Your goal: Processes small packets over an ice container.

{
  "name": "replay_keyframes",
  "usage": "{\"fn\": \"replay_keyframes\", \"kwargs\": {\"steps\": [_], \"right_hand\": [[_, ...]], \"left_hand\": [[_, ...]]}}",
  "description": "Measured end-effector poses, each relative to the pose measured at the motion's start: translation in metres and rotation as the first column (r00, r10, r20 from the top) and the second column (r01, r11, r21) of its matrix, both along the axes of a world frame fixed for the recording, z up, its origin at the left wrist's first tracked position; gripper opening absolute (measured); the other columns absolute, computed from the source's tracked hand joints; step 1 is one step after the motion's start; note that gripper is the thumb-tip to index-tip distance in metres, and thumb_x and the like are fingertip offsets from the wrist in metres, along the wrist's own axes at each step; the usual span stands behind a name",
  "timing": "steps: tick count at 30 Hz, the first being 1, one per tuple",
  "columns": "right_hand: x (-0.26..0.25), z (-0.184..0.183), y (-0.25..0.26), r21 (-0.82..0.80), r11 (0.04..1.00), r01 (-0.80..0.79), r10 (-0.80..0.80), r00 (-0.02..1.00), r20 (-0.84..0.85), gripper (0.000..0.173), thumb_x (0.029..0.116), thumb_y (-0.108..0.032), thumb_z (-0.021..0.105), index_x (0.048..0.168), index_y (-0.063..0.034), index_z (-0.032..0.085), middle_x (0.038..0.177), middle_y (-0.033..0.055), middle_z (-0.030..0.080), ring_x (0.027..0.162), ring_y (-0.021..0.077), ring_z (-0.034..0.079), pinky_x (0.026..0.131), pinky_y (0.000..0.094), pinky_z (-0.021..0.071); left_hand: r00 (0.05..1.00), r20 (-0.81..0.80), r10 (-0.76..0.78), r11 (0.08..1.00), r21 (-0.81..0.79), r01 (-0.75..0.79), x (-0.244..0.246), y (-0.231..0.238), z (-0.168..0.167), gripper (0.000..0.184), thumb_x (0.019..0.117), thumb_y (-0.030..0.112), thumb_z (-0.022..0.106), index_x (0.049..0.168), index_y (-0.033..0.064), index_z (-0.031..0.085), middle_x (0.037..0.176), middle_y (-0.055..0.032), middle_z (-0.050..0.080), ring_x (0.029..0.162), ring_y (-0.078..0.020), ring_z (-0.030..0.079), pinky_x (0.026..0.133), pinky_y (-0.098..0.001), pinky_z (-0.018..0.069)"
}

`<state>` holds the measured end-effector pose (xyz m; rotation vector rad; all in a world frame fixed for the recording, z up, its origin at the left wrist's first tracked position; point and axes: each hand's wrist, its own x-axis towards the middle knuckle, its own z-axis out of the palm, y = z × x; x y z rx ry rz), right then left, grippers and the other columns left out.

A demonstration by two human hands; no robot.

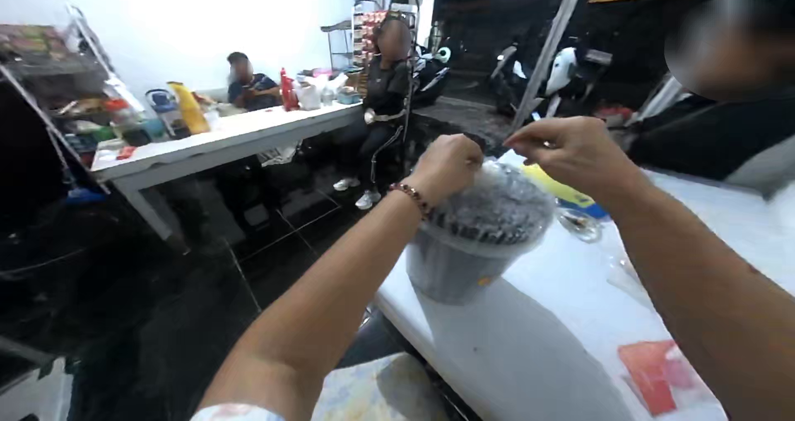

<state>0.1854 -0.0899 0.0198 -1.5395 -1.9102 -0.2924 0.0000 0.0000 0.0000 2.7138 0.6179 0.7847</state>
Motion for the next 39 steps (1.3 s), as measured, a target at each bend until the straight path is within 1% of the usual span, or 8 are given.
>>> {"fn": "replay_keyframes", "kwargs": {"steps": [4, 10, 15, 21, 25, 29, 35, 39], "right_hand": [[0.002, -0.007, -0.005, 0.032, 0.998, -0.057, 0.056, 0.997, 0.044, 0.017, 0.0969, 0.005, 0.059, 0.104, 0.0036, 0.075, 0.104, 0.0229, 0.071, 0.094, 0.0331, 0.069, 0.087, 0.0493, 0.055], [-0.003, -0.018, -0.003, 0.049, 0.992, -0.116, 0.105, 0.978, 0.178, 0.036, 0.0903, 0.017, 0.052, 0.117, 0.0044, 0.073, 0.122, 0.0262, 0.069, 0.113, 0.0451, 0.066, 0.098, 0.0587, 0.0499], [-0.007, -0.023, -0.003, -0.028, 0.993, -0.114, 0.117, 0.964, 0.238, 0.037, 0.0849, 0.021, 0.052, 0.103, 0.0021, 0.078, 0.105, 0.0236, 0.073, 0.101, 0.0445, 0.069, 0.09, 0.0588, 0.0521], [-0.009, -0.015, 0.0, 0.048, 0.991, -0.123, 0.11, 0.968, 0.224, 0.028, 0.0949, 0.007, 0.055, 0.116, 0.0044, 0.073, 0.117, 0.0259, 0.071, 0.108, 0.0447, 0.068, 0.095, 0.0591, 0.0511], [-0.012, -0.029, 0.004, -0.015, 0.988, -0.155, 0.155, 0.965, 0.21, 0.015, 0.0948, 0.002, 0.064, 0.101, 0.0034, 0.077, 0.11, 0.0214, 0.073, 0.103, 0.0392, 0.07, 0.092, 0.0557, 0.0541], [-0.011, -0.026, 0.005, 0.027, 0.989, -0.145, 0.136, 0.97, 0.202, 0.018, 0.0946, -0.002, 0.067, 0.11, 0.0041, 0.076, 0.114, 0.0241, 0.072, 0.105, 0.0423, 0.069, 0.093, 0.0572, 0.0534], [-0.013, -0.028, 0.007, -0.025, 0.99, -0.138, 0.14, 0.967, 0.213, 0.014, 0.0958, -0.001, 0.065, 0.099, 0.0044, 0.077, 0.109, 0.0226, 0.073, 0.103, 0.0412, 0.07, 0.092, 0.0576, 0.0524], [-0.022, -0.014, 0.012, 0.013, 0.995, -0.101, 0.1, 0.994, 0.038, 0.027, 0.1046, -0.011, 0.055, 0.119, 0.0052, 0.071, 0.113, 0.0241, 0.072, 0.105, 0.0367, 0.071, 0.096, 0.0521, 0.0526]], "left_hand": [[0.999, 0.023, 0.022, 0.999, -0.041, -0.021, -0.004, -0.002, -0.001, 0.021, 0.0981, 0.007, 0.063, 0.115, 0.0002, 0.074, 0.117, -0.0184, 0.071, 0.107, -0.0313, 0.068, 0.096, -0.0485, 0.0521], [0.998, 0.036, 0.044, 0.997, -0.064, -0.041, -0.004, -0.004, -0.003, 0.021, 0.0972, 0.009, 0.066, 0.115, 0.0001, 0.074, 0.115, -0.0189, 0.071, 0.103, -0.0323, 0.068, 0.093, -0.0497, 0.0529], [0.999, 0.017, 0.037, 0.998, -0.053, -0.036, -0.005, -0.003, -0.003, 0.02, 0.0985, 0.011, 0.065, 0.114, 0.0014, 0.074, 0.115, -0.0181, 0.071, 0.104, -0.0316, 0.067, 0.094, -0.0496, 0.0521], [0.998, 0.006, 0.055, 0.997, -0.055, -0.055, -0.004, -0.005, -0.003, 0.02, 0.0989, 0.011, 0.064, 0.114, 0.002, 0.075, 0.119, -0.0177, 0.07, 0.106, -0.0314, 0.067, 0.095, -0.0492, 0.0522], [0.999, 0.005, 0.049, 0.997, -0.053, -0.049, -0.005, -0.003, -0.004, 0.019, 0.099, 0.011, 0.064, 0.112, 0.0031, 0.075, 0.117, -0.0167, 0.071, 0.106, -0.0311, 0.068, 0.095, -0.0501, 0.0528], [0.999, 0.025, 0.048, 0.998, -0.046, -0.046, -0.005, -0.003, -0.006, 0.018, 0.0988, 0.01, 0.064, 0.111, 0.0022, 0.075, 0.116, -0.0171, 0.071, 0.106, -0.0317, 0.068, 0.094, -0.0501, 0.053], [0.998, 0.02, 0.055, 0.997, -0.057, -0.054, -0.003, -0.004, -0.006, 0.018, 0.0998, 0.011, 0.064, 0.111, 0.0023, 0.075, 0.116, -0.0173, 0.071, 0.11, -0.0328, 0.067, 0.096, -0.0531, 0.0515], [0.999, 0.033, 0.041, 0.998, -0.044, -0.039, -0.003, -0.005, -0.007, 0.018, 0.0983, 0.008, 0.063, 0.11, 0.0006, 0.075, 0.115, -0.0181, 0.072, 0.111, -0.0336, 0.067, 0.097, -0.054, 0.0513]]}}
